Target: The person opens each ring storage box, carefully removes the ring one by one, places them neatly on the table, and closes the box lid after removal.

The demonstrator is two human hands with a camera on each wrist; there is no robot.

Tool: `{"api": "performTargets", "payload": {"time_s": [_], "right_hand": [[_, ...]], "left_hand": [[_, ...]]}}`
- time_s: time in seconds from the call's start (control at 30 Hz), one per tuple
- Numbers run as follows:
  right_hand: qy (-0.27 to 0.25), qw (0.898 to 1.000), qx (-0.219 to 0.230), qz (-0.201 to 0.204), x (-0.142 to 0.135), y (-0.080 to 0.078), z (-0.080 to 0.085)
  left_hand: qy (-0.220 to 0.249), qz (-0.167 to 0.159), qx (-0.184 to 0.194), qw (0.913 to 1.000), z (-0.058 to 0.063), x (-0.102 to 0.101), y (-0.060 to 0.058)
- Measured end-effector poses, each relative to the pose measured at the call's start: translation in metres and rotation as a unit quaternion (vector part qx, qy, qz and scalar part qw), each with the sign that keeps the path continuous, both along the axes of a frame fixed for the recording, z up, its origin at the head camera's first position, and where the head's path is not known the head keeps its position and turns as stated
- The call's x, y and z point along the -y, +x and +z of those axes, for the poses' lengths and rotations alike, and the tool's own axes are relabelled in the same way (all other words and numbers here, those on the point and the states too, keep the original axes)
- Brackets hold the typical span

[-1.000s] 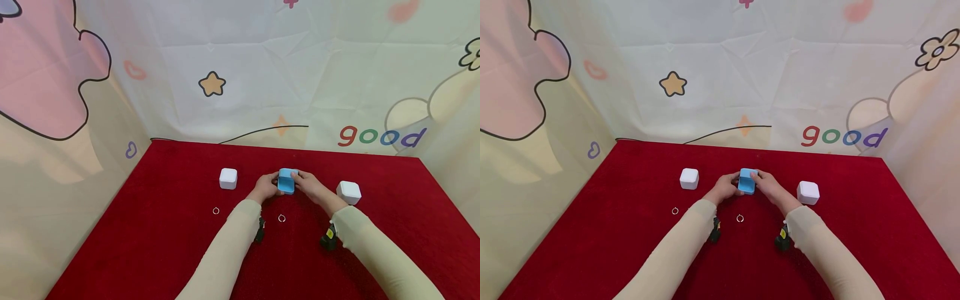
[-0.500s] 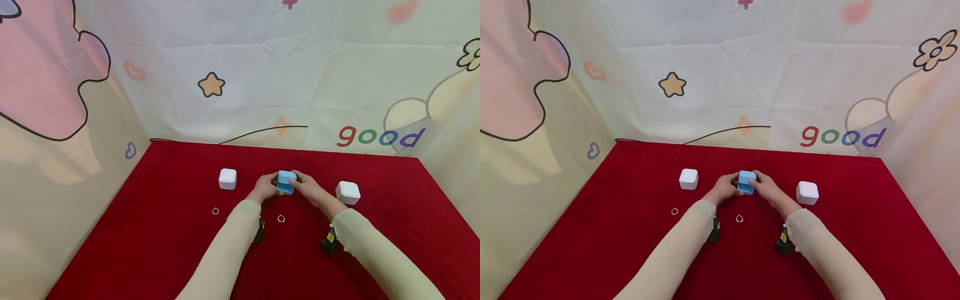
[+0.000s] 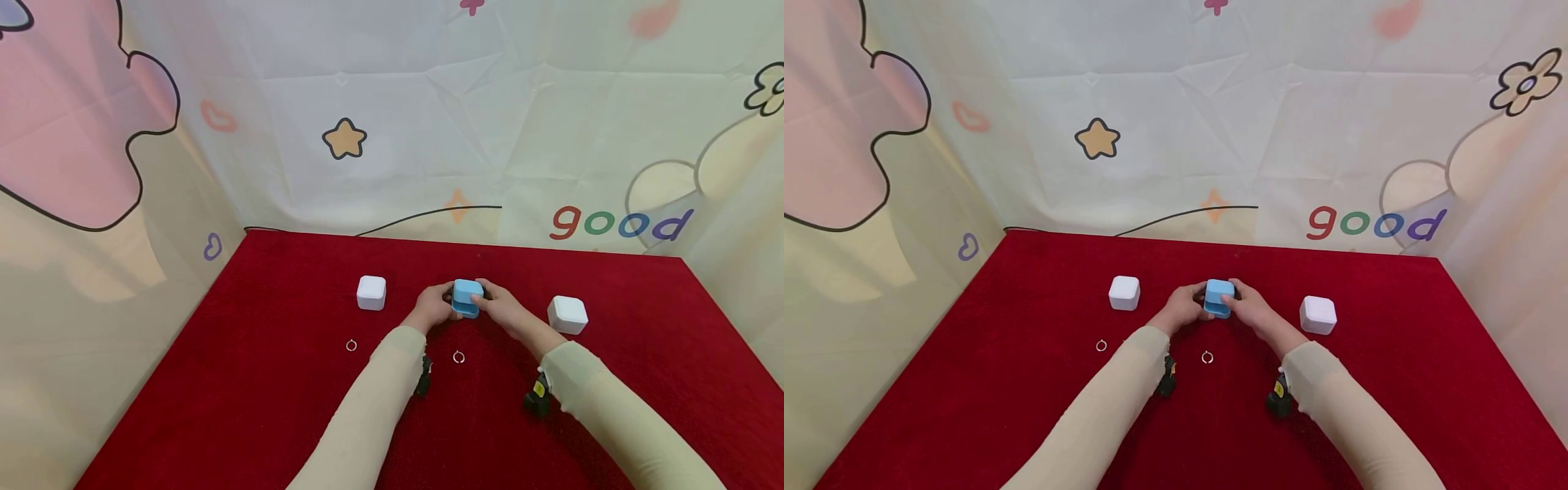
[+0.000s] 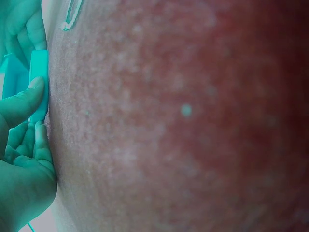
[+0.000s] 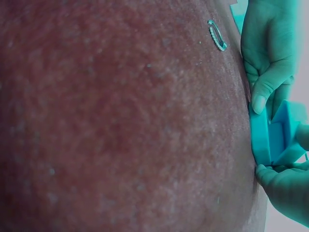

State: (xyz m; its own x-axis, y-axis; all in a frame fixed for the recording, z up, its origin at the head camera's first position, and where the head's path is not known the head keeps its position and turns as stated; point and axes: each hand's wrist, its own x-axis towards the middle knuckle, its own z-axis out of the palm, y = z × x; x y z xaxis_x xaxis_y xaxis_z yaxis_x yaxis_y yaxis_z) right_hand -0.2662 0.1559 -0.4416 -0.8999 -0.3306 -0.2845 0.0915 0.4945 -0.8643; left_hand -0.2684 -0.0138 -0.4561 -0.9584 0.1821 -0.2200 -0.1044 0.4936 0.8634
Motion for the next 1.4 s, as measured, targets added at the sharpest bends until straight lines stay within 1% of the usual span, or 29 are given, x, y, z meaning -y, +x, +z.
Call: {"api": "performTargets", "payload": {"time_s": [0.23, 0.67, 1.0, 1.23, 1.4], "right_hand": [[-0.007, 1.0, 0.006, -0.001, -0.0003, 0.0003, 0.0], [0.004, 1.0, -0.009, 0.006, -0.0005, 0.0022, -0.0006], [0.008, 1.0, -0.025, 0.014, -0.0001, 0.0035, -0.0037], [0.024, 0.999, -0.033, 0.01, -0.0002, 0.0058, -0.0028], [0.034, 0.998, -0.046, 0.015, 0.0006, 0.0068, -0.0018]], "left_hand": [[-0.007, 0.0, -0.003, 1.0, 0.0002, -0.0001, 0.0004], [-0.006, 0.0, -0.001, 1.0, 0.0014, 0.0004, -0.0008], [-0.007, 0.0, 0.001, 1.0, 0.0033, 0.0004, 0.0019], [-0.01, -0.003, 0.0, 0.9999, 0.0029, 0.0006, 0.0018], [-0.012, -0.004, -0.004, 0.9999, 0.0045, 0.0011, 0.0025]]}}
